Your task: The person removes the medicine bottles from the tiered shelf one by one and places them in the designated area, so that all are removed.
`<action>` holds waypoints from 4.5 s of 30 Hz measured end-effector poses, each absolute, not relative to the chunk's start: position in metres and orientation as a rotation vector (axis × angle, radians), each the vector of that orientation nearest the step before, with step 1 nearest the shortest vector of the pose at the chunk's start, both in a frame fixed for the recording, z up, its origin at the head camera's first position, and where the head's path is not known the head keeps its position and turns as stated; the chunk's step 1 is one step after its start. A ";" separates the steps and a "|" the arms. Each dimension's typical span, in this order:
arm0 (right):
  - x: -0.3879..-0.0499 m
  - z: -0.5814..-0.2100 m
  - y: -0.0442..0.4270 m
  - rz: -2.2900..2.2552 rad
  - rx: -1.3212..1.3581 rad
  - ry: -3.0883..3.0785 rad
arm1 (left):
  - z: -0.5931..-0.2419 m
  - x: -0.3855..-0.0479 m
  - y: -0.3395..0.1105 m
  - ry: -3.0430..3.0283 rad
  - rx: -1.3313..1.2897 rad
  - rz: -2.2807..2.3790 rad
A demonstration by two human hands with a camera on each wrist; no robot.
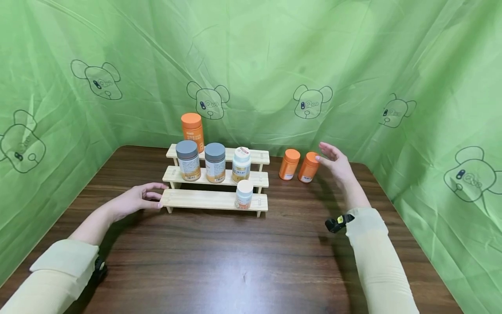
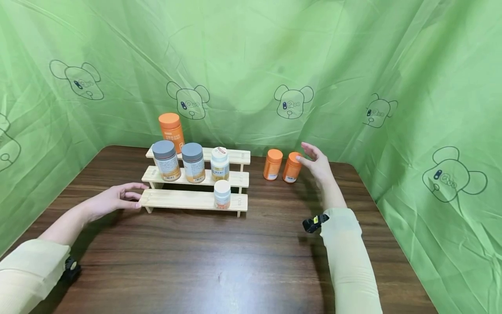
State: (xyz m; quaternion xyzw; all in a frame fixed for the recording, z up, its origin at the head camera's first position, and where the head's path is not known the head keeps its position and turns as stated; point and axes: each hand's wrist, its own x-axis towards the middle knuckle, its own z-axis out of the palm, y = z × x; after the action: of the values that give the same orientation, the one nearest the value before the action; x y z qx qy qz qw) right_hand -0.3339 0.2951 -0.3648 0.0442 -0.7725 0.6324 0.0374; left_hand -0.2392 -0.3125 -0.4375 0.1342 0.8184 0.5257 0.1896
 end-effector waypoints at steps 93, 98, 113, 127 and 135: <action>-0.296 -0.227 0.056 2.111 0.841 -2.172 | -0.436 -0.238 -0.313 2.305 0.393 1.481; -0.299 -0.229 0.041 2.166 0.818 -2.175 | -0.437 -0.238 -0.314 2.305 0.386 1.482; -0.314 -0.243 0.007 2.311 0.735 -2.175 | -0.437 -0.239 -0.314 2.309 0.374 1.481; -0.327 -0.263 -0.021 2.198 0.700 -2.367 | -0.436 -0.238 -0.315 2.300 0.386 1.478; -0.340 -0.270 -0.031 2.217 0.673 -2.428 | -0.432 -0.237 -0.315 2.306 0.358 1.462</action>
State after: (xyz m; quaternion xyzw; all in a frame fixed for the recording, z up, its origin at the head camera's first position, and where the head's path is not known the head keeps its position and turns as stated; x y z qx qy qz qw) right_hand -0.3395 -0.0305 -0.2699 0.1995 -0.7192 0.6569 -0.1070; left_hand -0.2372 -0.3146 -0.4318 0.1277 0.8217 0.5211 0.1924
